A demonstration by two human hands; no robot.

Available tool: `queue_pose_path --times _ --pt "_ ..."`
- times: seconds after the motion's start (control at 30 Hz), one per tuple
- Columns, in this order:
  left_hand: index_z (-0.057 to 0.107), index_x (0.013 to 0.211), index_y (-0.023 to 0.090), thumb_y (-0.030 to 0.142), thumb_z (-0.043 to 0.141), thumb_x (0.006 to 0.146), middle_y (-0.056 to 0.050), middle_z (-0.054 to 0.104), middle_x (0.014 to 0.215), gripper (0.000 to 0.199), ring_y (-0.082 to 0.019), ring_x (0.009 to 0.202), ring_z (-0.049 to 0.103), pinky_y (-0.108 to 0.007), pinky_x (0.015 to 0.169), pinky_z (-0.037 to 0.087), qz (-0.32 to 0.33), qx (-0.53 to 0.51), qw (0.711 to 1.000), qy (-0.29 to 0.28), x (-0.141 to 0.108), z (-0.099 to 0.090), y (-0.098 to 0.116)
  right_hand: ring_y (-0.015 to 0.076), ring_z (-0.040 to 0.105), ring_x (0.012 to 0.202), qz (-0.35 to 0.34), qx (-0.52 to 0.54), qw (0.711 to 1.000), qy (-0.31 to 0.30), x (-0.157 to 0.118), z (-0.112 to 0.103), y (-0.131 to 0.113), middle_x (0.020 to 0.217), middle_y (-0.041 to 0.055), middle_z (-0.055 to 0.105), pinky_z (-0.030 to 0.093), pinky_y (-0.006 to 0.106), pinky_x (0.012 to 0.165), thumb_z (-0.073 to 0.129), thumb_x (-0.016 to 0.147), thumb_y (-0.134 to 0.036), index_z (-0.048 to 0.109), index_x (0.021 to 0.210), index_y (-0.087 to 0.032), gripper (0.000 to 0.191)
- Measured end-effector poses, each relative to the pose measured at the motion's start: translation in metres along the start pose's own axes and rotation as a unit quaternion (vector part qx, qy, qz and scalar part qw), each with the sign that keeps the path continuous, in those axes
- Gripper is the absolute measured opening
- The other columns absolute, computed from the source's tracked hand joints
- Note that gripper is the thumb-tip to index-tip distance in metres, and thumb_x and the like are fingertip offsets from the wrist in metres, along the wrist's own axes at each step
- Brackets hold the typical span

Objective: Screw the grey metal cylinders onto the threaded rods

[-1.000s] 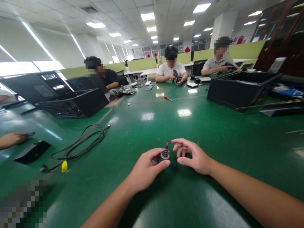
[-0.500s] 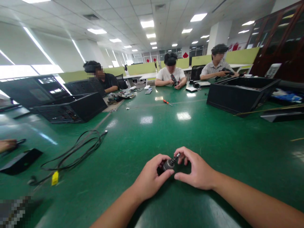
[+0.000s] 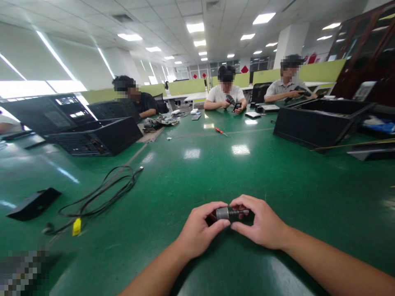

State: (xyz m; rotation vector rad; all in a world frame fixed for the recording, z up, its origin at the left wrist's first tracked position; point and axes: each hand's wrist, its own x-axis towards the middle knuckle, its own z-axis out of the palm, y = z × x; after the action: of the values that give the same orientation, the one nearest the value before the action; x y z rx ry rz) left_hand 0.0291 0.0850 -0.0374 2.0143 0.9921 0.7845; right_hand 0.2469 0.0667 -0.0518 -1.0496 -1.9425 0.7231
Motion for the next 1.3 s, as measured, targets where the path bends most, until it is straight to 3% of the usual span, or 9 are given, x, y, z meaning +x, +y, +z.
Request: queue_pose_path --times 0.63,1.3 --pt "0.066 0.116 0.023 0.027 0.071 0.084 -0.002 0.073 0.108 0.032 -0.018 0.1 0.067 -0.028 0.091 0.048 0.038 0.031 0.999 0.015 -0.0031 0.0053 0.002 0.016 0.063 0.073 -0.067 0.0 0.998 0.002 -0.0037 -0.0045 -0.0003 0.083 0.0034 0.068 0.046 0.028 0.069 0.067 0.085 -0.022 0.068 0.097 -0.019 0.012" --pt "0.064 0.115 0.022 0.031 0.068 0.087 -0.004 0.072 0.107 0.03 -0.02 0.098 0.066 -0.031 0.089 0.049 0.031 0.047 0.998 -0.003 -0.0031 0.0073 0.0058 0.0147 0.062 0.067 -0.06 -0.035 0.998 0.0 -0.002 -0.0075 -0.0001 0.075 0.0011 0.068 0.044 0.026 0.065 0.067 0.083 -0.019 0.068 0.087 -0.019 0.004"
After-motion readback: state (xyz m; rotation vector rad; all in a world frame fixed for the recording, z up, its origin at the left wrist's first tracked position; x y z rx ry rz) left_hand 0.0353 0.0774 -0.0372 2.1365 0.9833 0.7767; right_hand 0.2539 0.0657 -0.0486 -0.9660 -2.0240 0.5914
